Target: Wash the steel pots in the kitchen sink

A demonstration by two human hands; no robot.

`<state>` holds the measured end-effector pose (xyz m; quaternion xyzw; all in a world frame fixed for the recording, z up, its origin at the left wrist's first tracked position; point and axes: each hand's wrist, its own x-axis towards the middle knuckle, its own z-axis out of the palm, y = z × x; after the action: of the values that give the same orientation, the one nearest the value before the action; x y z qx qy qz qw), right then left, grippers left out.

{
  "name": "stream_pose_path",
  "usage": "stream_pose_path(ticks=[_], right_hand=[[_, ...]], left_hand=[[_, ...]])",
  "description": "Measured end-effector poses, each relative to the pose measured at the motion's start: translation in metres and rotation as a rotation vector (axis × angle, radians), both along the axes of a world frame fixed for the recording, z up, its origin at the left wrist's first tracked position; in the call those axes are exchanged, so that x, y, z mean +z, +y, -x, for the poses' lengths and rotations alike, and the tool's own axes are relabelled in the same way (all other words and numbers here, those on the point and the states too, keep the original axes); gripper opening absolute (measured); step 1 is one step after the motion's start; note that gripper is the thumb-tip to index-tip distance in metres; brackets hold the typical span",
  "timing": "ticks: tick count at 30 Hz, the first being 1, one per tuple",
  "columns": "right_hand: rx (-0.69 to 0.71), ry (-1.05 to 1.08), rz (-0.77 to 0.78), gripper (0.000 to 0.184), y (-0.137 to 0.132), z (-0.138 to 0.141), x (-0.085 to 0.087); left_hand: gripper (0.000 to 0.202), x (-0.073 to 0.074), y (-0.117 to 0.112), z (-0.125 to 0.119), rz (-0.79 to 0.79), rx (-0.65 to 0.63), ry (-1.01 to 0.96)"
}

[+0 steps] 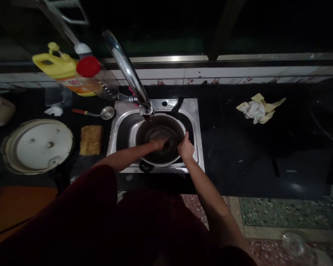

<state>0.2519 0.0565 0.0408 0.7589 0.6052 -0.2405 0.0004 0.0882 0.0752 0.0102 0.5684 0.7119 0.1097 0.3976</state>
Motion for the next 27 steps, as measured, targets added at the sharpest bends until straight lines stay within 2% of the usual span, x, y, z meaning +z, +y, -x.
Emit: stream_pose_path(ticks=[2,4,6,9,11,12,15,18,20,22,24,27], right_hand=[[0.013,0.034,-0.018,0.069,-0.003,-0.004,-0.001],[0.011,0.087,-0.023,0.071,-0.006,-0.005,-0.002],[-0.001,0.149,-0.020,0.072,-0.010,-0.005,-0.003],[0.020,0.245,-0.018,0.076,-0.019,0.000,-0.003],[0.059,0.279,0.006,0.078,-0.025,0.003,-0.003],[0.079,0.277,0.026,0.079,-0.027,0.004,-0.003],[0.138,0.204,0.110,0.076,-0.031,0.002,-0.004],[0.273,0.108,0.152,0.056,-0.030,0.000,-0.005],[0.406,0.029,0.120,0.042,-0.025,0.007,-0.005],[0.522,-0.018,0.069,0.039,-0.015,0.026,-0.007],[0.616,0.011,0.018,0.039,0.001,0.054,-0.013],[0.704,0.083,-0.002,0.045,0.023,0.099,-0.034]], left_hand=[[0.052,0.020,-0.010,0.020,-0.062,-0.117,0.049],[0.059,0.035,-0.032,0.045,-0.205,-0.144,0.204],[0.071,0.042,-0.058,0.068,-0.262,-0.019,0.349],[0.079,0.040,-0.080,0.088,-0.061,0.235,0.346],[0.066,0.039,-0.076,0.093,0.039,0.301,0.342],[0.059,0.040,-0.070,0.094,0.039,0.308,0.370],[0.050,0.057,-0.052,0.096,-0.081,0.275,0.494],[0.050,0.079,-0.048,0.103,-0.220,0.227,0.572],[0.051,0.086,-0.052,0.111,-0.275,0.200,0.599],[0.052,0.084,-0.059,0.119,-0.310,0.180,0.610],[0.053,0.076,-0.064,0.125,-0.336,0.181,0.610],[0.052,0.060,-0.070,0.127,-0.346,0.195,0.579]])
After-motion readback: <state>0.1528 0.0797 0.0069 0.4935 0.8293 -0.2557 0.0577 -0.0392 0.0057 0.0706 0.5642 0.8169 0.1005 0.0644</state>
